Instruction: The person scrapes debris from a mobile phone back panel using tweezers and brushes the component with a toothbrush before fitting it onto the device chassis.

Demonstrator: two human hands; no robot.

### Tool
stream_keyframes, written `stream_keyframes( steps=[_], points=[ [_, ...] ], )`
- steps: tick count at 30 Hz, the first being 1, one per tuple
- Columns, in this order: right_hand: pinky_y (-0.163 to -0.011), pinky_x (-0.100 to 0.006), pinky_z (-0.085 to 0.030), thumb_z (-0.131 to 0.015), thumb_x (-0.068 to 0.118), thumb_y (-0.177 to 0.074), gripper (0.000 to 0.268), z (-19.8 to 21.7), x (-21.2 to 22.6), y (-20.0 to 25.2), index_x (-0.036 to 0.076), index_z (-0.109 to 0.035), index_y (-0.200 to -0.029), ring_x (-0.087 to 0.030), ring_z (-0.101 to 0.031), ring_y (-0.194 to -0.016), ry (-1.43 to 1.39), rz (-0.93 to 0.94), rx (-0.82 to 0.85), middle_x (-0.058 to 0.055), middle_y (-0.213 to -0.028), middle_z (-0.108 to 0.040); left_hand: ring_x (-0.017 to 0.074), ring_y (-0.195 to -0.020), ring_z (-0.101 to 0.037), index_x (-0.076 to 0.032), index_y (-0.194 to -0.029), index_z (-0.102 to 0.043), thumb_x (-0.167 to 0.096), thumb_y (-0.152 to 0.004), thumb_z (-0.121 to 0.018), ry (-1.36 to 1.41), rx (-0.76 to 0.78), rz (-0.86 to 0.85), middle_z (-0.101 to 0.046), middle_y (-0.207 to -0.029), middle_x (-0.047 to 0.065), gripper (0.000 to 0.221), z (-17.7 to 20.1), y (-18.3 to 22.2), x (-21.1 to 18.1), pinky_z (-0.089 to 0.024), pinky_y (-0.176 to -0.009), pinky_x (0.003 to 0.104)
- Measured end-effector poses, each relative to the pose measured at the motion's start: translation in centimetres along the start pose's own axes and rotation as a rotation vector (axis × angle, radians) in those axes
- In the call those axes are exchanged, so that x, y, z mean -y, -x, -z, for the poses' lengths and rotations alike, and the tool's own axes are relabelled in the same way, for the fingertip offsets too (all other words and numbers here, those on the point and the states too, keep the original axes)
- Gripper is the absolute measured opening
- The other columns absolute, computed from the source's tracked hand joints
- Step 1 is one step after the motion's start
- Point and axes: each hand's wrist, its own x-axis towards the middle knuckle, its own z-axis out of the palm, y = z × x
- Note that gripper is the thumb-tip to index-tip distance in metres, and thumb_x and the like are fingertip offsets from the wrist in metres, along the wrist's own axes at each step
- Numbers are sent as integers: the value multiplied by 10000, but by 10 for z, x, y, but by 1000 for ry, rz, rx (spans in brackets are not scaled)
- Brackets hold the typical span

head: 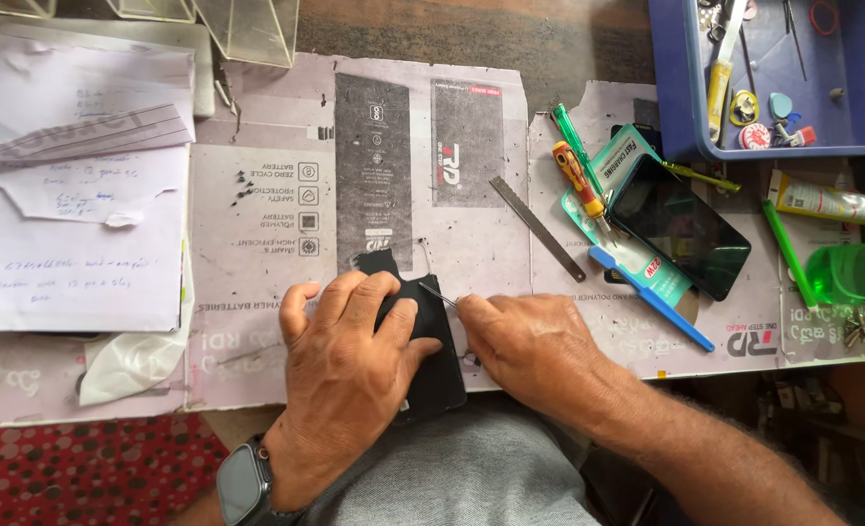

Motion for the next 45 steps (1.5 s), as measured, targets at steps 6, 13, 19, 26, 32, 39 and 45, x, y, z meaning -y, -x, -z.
stream_keyframes(
  steps=[6, 13, 19, 26, 32, 39, 45],
  points=[
    [-525, -442, -528, -666, 122, -908, 90, 3, -16, -6, 70, -658, -980, -327, -681, -595, -139, -65, -7, -122, -673, -674, 248, -1171, -532, -112, -1006, -737, -358, -750, -845, 138, 39, 29, -615, -1222, 58, 371, -2, 1, 11, -293, -1003, 512],
    [-501, -456, -518, -675, 106, -873, 127, 5, -15, -7, 28, -658, -972, -339, -676, -565, -74, 1, 31, -130, -637, -670, 251, -1178, -509, -112, -1018, -730, -349, -739, -849, 180, 83, 51, -605, -1299, 41, 385, -1, 0, 13, -277, -1007, 505],
    [-495, -410, -534, -680, 122, -908, 118, 14, -22, -12, 27, -659, -974, -293, -690, -551, -138, 11, 46, -102, -631, -667, 238, -1190, -484, -139, -1171, -744, -346, -754, -822, 184, 88, 28, -596, -1294, 18, 472, -1, -2, 15, -258, -1016, 504],
    [-498, -444, -507, -689, 135, -904, 97, 18, -37, -21, 44, -676, -937, -324, -665, -541, 16, 6, 31, -118, -621, -664, 261, -1236, -463, -133, -1096, -738, -335, -785, -791, 163, 126, 20, -579, -1309, 46, 375, -5, -1, 14, -245, -1026, 549],
    [-493, -427, -516, -680, 131, -903, 119, 15, -36, -22, 30, -648, -957, -296, -680, -550, -69, 103, 101, -95, -636, -669, 268, -1258, -451, -143, -1065, -742, -377, -817, -779, 161, 119, 12, -562, -1355, 49, 342, -9, 1, 15, -244, -1046, 533],
    [-475, -403, -515, -685, 120, -903, 120, 19, -35, -28, 29, -659, -977, -274, -682, -541, -123, 27, 64, -104, -629, -664, 254, -1261, -454, -158, -1036, -748, -344, -851, -767, 156, 111, 15, -556, -1389, 53, 263, -11, 0, 15, -252, -1071, 491],
    [-442, -395, -514, -683, 115, -912, 98, 13, -32, -30, 31, -659, -955, -255, -685, -505, -111, -33, 113, -94, -600, -662, 241, -1249, -464, -144, -1029, -764, -317, -854, -766, 160, 88, -11, -572, -1369, 77, 246, -12, 1, 18, -252, -1072, 489]
  ],
)
